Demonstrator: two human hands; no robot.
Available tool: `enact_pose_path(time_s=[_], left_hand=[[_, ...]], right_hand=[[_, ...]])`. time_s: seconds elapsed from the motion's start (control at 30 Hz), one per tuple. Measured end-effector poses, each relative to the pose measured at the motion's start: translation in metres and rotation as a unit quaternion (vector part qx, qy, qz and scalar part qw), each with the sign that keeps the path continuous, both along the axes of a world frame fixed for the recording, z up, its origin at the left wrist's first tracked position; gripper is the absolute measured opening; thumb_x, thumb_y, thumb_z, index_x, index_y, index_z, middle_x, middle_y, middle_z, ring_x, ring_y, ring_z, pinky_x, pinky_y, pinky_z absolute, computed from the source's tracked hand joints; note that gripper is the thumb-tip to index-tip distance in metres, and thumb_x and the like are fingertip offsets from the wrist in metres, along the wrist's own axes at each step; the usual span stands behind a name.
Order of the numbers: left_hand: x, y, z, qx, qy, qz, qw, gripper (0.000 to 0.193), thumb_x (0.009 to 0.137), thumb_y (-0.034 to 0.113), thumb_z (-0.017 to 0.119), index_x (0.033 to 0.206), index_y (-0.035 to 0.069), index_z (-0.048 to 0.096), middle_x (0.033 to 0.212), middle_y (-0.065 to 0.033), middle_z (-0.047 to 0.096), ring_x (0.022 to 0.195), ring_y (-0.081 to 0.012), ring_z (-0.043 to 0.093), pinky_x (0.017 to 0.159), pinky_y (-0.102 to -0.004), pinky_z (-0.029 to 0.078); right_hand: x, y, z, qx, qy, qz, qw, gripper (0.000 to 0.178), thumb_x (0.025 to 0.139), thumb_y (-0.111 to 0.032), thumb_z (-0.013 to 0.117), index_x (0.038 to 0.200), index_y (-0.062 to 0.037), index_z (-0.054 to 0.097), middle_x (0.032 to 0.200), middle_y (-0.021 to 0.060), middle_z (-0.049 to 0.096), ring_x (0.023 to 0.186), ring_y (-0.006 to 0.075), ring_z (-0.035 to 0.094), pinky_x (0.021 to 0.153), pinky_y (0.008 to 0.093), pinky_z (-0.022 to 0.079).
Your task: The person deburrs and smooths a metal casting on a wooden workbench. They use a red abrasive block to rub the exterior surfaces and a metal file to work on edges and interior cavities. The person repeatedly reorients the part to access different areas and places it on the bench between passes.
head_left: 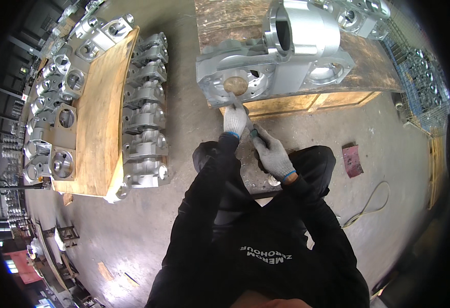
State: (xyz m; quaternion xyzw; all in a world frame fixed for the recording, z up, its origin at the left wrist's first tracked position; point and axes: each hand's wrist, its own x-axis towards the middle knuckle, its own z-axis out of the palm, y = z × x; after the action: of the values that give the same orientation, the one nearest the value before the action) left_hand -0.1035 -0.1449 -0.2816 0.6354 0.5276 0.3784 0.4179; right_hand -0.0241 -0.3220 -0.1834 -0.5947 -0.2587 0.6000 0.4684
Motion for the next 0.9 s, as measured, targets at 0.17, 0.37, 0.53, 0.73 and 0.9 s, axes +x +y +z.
enact_pose_path(time_s=[0.17, 0.37, 0.53, 0.73, 0.9], left_hand=[[0.035, -0.028, 0.007, -0.246, -0.242, -0.049, 0.937, 0.06, 0.107, 0.06, 0.047, 0.08, 0.008, 0.058, 0.065, -0.0039, 0.057, 0.054, -0.0178, 0.058, 0.051, -0.034, 0.047], [0.052, -0.029, 0.014, -0.267, -0.353, -0.017, 0.896, 0.054, 0.109, 0.055, 0.048, 0.084, 0.008, 0.055, 0.063, -0.0019, 0.056, 0.049, -0.0151, 0.054, 0.046, -0.0331, 0.044], [0.047, -0.028, 0.012, -0.314, -0.227, -0.037, 0.921, 0.057, 0.109, 0.058, 0.045, 0.093, 0.004, 0.059, 0.066, -0.0007, 0.057, 0.055, -0.0129, 0.057, 0.05, -0.0288, 0.046], [0.061, -0.019, 0.023, -0.165, -0.23, -0.048, 0.958, 0.061, 0.109, 0.06, 0.042, 0.094, 0.004, 0.06, 0.071, -0.0038, 0.059, 0.059, -0.0161, 0.058, 0.055, -0.0328, 0.047], [0.061, -0.013, 0.024, -0.251, -0.198, -0.101, 0.942, 0.079, 0.107, 0.066, 0.04, 0.125, -0.007, 0.063, 0.1, -0.0148, 0.068, 0.092, -0.0189, 0.063, 0.082, -0.0344, 0.052]], right_hand=[[-0.002, -0.026, 0.007, 0.028, -0.105, -0.062, 0.992, 0.052, 0.108, -0.02, 0.055, 0.155, -0.0011, 0.046, 0.098, 0.0181, 0.071, 0.083, 0.0167, 0.068, 0.081, 0.0318, 0.055], [0.007, -0.027, 0.0, 0.129, -0.329, -0.038, 0.935, 0.052, 0.108, -0.019, 0.056, 0.155, -0.001, 0.045, 0.087, 0.0141, 0.07, 0.072, 0.0165, 0.063, 0.07, 0.0328, 0.054], [0.009, -0.018, -0.005, 0.143, -0.365, -0.015, 0.92, 0.055, 0.105, -0.017, 0.057, 0.155, 0.0017, 0.042, 0.106, 0.0339, 0.068, 0.098, 0.0435, 0.066, 0.084, 0.0491, 0.056], [0.01, -0.011, 0.002, 0.182, -0.382, -0.033, 0.905, 0.049, 0.107, -0.018, 0.057, 0.151, 0.0015, 0.048, 0.105, 0.0297, 0.071, 0.088, 0.0271, 0.073, 0.083, 0.038, 0.057], [0.014, -0.005, 0.012, 0.072, -0.38, -0.012, 0.922, 0.048, 0.107, -0.022, 0.051, 0.151, -0.0023, 0.047, 0.102, 0.0345, 0.069, 0.1, 0.0512, 0.068, 0.084, 0.0542, 0.056]])
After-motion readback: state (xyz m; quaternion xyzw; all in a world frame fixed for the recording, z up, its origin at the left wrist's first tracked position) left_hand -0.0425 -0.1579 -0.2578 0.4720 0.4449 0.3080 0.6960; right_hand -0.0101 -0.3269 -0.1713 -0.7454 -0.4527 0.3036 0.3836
